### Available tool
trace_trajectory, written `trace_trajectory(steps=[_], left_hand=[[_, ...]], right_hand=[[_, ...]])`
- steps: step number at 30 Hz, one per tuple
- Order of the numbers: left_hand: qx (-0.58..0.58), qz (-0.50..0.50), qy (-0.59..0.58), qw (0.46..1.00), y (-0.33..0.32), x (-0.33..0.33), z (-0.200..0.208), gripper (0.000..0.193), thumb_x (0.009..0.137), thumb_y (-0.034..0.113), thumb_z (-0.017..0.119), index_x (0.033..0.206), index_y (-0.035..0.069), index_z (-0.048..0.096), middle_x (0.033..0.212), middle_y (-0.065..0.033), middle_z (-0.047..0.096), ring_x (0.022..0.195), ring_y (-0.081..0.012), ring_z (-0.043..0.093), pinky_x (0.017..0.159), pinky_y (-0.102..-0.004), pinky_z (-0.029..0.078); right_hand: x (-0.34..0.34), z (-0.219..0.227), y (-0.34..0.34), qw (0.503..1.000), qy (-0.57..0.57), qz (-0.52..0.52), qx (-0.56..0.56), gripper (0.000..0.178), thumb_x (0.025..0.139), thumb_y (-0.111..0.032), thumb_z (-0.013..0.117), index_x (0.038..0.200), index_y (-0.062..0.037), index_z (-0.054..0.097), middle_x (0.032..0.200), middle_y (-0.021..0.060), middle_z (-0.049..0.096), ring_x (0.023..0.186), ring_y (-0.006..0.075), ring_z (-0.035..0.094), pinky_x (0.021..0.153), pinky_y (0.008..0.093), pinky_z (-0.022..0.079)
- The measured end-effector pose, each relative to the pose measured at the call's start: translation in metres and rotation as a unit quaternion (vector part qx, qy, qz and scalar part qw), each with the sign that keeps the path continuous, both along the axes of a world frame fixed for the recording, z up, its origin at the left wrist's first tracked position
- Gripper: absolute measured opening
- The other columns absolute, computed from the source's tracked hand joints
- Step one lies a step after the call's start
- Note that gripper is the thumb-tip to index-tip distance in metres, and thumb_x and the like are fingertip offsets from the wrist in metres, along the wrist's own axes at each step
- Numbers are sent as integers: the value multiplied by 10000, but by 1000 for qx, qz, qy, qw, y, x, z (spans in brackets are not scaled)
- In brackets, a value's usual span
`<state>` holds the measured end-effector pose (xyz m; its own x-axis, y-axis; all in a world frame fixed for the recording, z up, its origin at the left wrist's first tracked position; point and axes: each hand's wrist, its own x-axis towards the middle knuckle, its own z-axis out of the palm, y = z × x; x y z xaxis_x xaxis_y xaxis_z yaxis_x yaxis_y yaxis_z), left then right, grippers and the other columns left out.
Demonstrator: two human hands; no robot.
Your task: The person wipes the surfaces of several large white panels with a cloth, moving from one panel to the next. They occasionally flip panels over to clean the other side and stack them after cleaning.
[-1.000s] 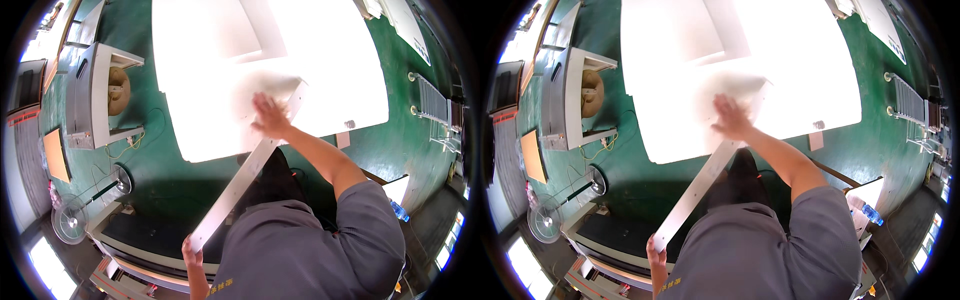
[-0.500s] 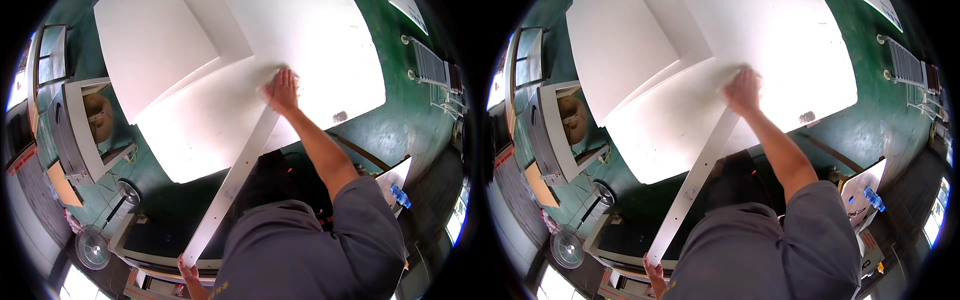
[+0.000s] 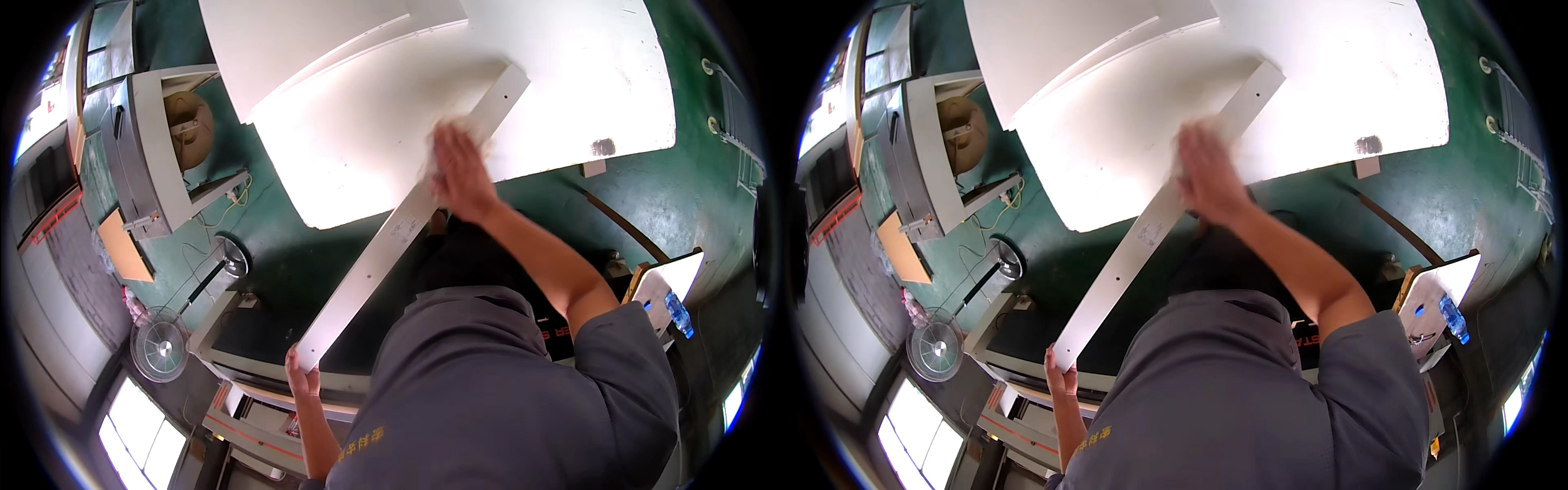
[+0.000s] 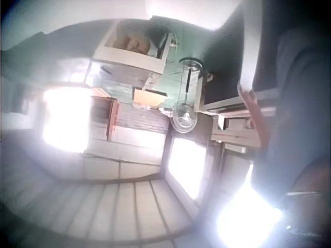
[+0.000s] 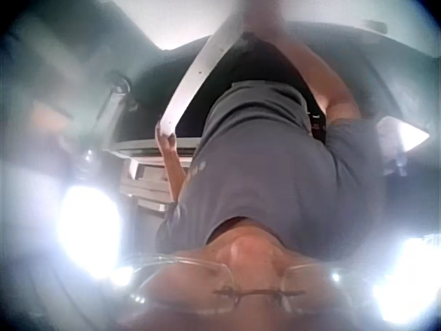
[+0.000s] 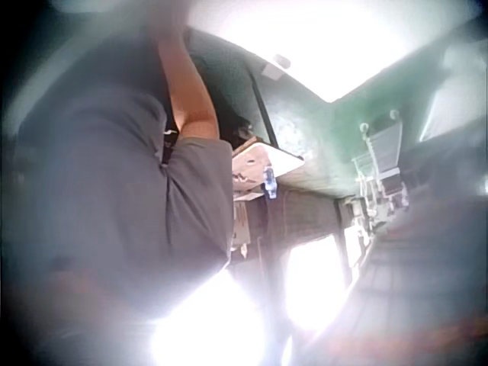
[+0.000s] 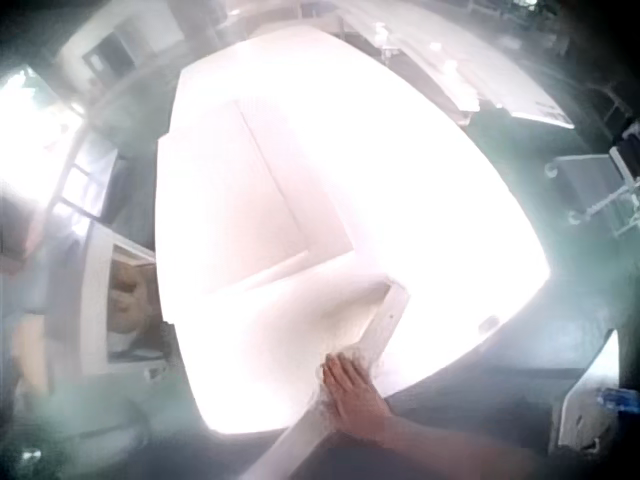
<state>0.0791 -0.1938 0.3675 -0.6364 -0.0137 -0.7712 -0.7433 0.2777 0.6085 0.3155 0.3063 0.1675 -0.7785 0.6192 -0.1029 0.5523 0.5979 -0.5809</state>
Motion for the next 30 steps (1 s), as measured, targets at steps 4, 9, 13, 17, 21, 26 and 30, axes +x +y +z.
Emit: trace_trajectory(steps=[4,9,13,17,21,26,30], left_hand=[[-95,-43,-117,988,57,14,15,703,994,652,475,1247,8,601,1045,-137,719,800,-265,728,750,-334,624],[14,-128,-126,984,59,-7,-14,532,1061,516,409,1090,15,584,944,-154,688,554,-201,603,420,-278,414],[206,-287,98,930,81,-9,6,325,891,145,753,1165,-17,690,1215,-174,652,1126,-215,610,1007,-367,444],[181,-253,245,918,139,18,12,694,840,31,694,1488,25,443,1445,-189,520,1220,-228,564,1030,-367,439],[334,-52,-60,939,140,33,-12,804,878,116,712,1544,-11,281,1414,-225,537,1259,-279,581,1058,-419,490],[209,-142,-59,966,126,30,-18,592,962,132,668,1469,-45,417,1200,-208,673,1069,-279,689,960,-412,558],[173,-111,-44,978,97,28,-23,521,935,115,701,1392,-43,506,1186,-208,683,1050,-287,697,925,-425,577]], right_hand=[[5,6,-24,992,66,103,17,604,956,-305,552,1453,28,468,1601,179,363,1504,360,293,1248,479,208],[25,-12,104,995,13,-98,-19,524,995,-268,522,1439,11,506,1556,219,421,1471,345,358,1218,426,276],[-7,59,120,980,-168,-31,-106,402,939,-225,578,1295,-45,627,1371,227,588,1331,344,512,1141,461,374],[19,4,49,967,109,-63,220,351,883,-153,574,1215,-50,622,1214,190,621,1220,387,528,1068,528,381],[-33,65,-81,973,214,25,81,371,839,-254,615,1131,-25,603,1142,156,580,1175,333,539,1018,486,419],[-44,97,-100,981,146,128,23,702,909,-395,595,1458,10,429,1527,241,412,1441,409,369,1199,549,255],[10,14,63,989,-127,-46,54,852,970,-540,511,1578,-1,257,1655,218,215,1552,362,147,1266,493,91]])
